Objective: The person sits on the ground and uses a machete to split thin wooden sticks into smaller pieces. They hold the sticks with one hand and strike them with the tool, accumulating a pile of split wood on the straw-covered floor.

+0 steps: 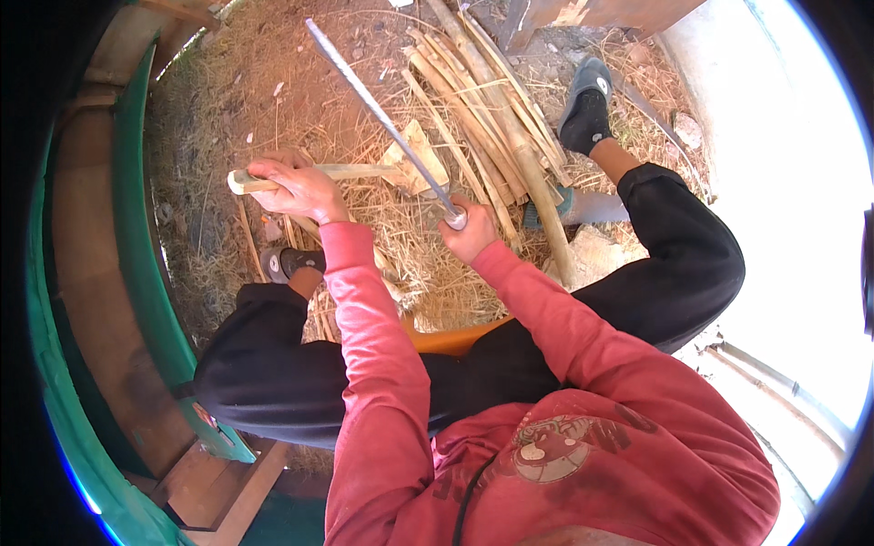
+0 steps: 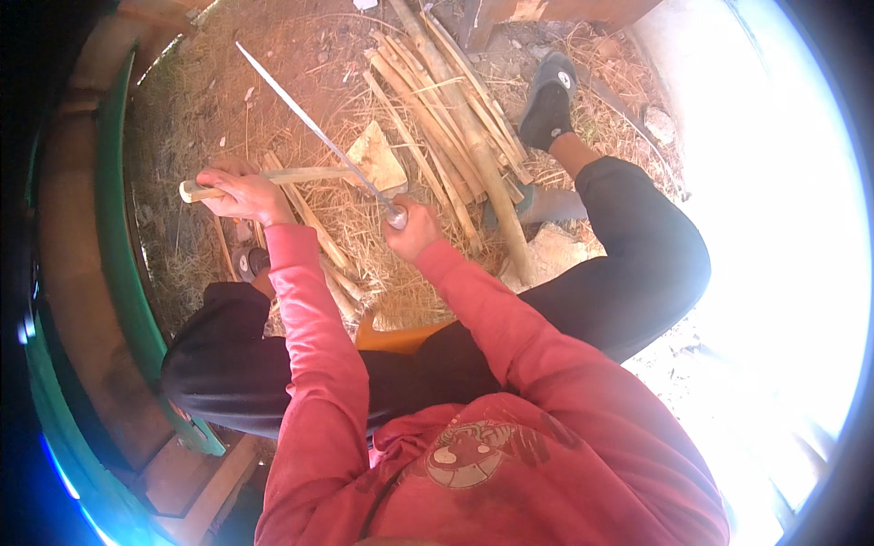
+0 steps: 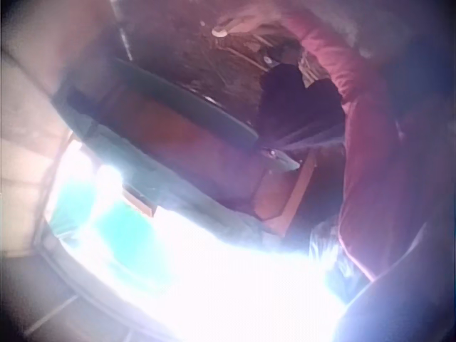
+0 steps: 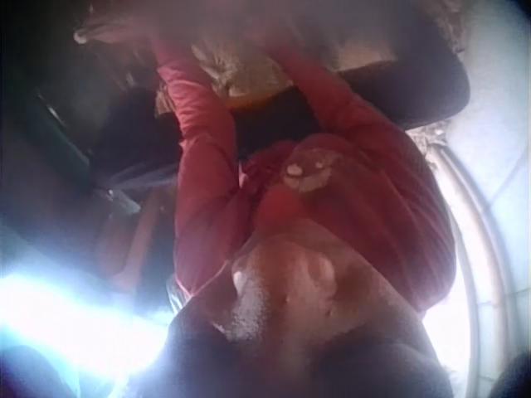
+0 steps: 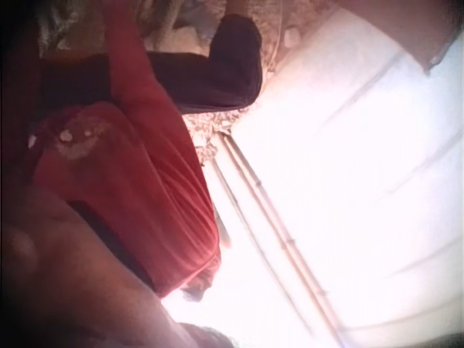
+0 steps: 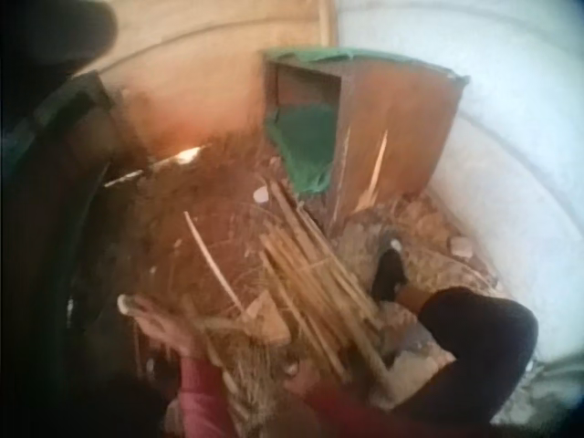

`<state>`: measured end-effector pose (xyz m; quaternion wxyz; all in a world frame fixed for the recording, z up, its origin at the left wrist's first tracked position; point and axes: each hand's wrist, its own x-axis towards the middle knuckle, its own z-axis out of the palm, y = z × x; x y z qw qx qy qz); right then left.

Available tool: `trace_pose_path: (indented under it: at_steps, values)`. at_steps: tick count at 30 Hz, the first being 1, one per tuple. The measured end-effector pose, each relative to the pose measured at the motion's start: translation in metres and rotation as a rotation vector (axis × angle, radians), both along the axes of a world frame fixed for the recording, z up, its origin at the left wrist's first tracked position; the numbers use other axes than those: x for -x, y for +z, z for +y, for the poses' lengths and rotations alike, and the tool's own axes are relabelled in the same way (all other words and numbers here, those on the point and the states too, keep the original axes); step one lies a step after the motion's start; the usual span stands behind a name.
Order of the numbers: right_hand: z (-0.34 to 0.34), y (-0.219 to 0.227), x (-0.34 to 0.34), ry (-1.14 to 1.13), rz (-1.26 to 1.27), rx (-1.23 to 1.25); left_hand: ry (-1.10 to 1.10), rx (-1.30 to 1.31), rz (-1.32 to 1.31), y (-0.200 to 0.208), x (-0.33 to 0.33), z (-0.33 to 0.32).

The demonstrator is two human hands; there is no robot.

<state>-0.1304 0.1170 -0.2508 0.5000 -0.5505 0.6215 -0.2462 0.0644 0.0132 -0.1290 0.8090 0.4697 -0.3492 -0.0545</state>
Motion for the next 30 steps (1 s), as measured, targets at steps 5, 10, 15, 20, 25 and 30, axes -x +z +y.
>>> trace_pose_path:
  at_steps: [5,10,15,20,25,30]
  values:
    - [0.013,-0.053,0.033,0.431,0.566,-0.332,0.094,0.007,0.041,0.005,-0.014,0.005]
    - [0.001,-0.05,0.03,0.159,0.467,-0.393,-0.003,0.054,0.097,-0.008,-0.034,0.005]
    - [-0.007,-0.008,0.017,0.003,0.23,-0.101,0.026,0.023,0.025,-0.013,-0.024,0.004]
    - [0.001,-0.009,0.003,-0.121,0.143,0.134,0.348,-0.149,-0.086,-0.024,-0.015,-0.005]
    - [0.024,-0.037,0.01,0.021,0.327,-0.157,0.217,-0.112,0.063,-0.009,-0.002,0.002]
    - [0.009,-0.029,0.006,0.042,0.251,-0.173,0.03,-0.031,-0.026,-0.013,-0.004,0.006]
